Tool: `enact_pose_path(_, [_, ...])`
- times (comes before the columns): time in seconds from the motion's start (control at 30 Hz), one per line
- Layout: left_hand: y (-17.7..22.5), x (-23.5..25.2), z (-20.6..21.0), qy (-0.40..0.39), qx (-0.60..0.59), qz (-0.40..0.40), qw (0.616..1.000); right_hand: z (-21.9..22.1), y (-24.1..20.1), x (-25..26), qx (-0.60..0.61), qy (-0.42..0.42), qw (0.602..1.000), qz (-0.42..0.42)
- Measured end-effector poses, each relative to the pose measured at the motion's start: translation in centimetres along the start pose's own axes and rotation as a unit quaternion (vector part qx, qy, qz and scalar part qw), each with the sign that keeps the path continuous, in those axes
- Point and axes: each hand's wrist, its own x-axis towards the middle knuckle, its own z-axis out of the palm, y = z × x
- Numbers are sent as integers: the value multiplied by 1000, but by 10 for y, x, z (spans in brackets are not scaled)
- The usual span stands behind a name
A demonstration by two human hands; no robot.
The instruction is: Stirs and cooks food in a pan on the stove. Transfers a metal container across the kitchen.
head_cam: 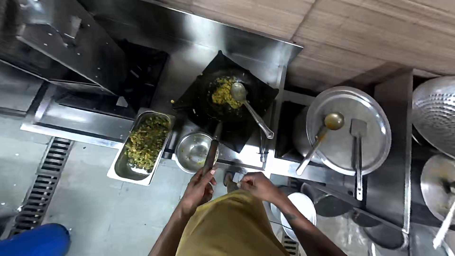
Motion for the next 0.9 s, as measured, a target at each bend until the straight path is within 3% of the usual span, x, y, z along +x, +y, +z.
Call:
enact_pose_path(0.1, [-4,-6,-16,-44,41,4,998,78,71,-2,-12,-74,984,160])
enact_pose_path(0.17, [-8,-11,-29,-57,69,6,996,119,104,2,74,-81,957,267])
enact_pose_path(0.23, [-16,-20,-47,-60,101,4,993,148,116,5,168,-76,928,324])
enact_pose_path(0.43, [-58,-43,-118,-16,197,-1,980,196,96,12,160,-108,925,326])
enact_pose_path(0.7, [-189,-109,-245,46,334,-147,930,246,57,-12,94,34,911,401])
enact_pose_path(0.8, [-212,-121,-262,26,390,-135,910,258,53,-14,110,59,913,389])
enact_pose_path(0.9, [-210,-107,-251,15,437,-112,892,269,50,-26,193,105,904,368])
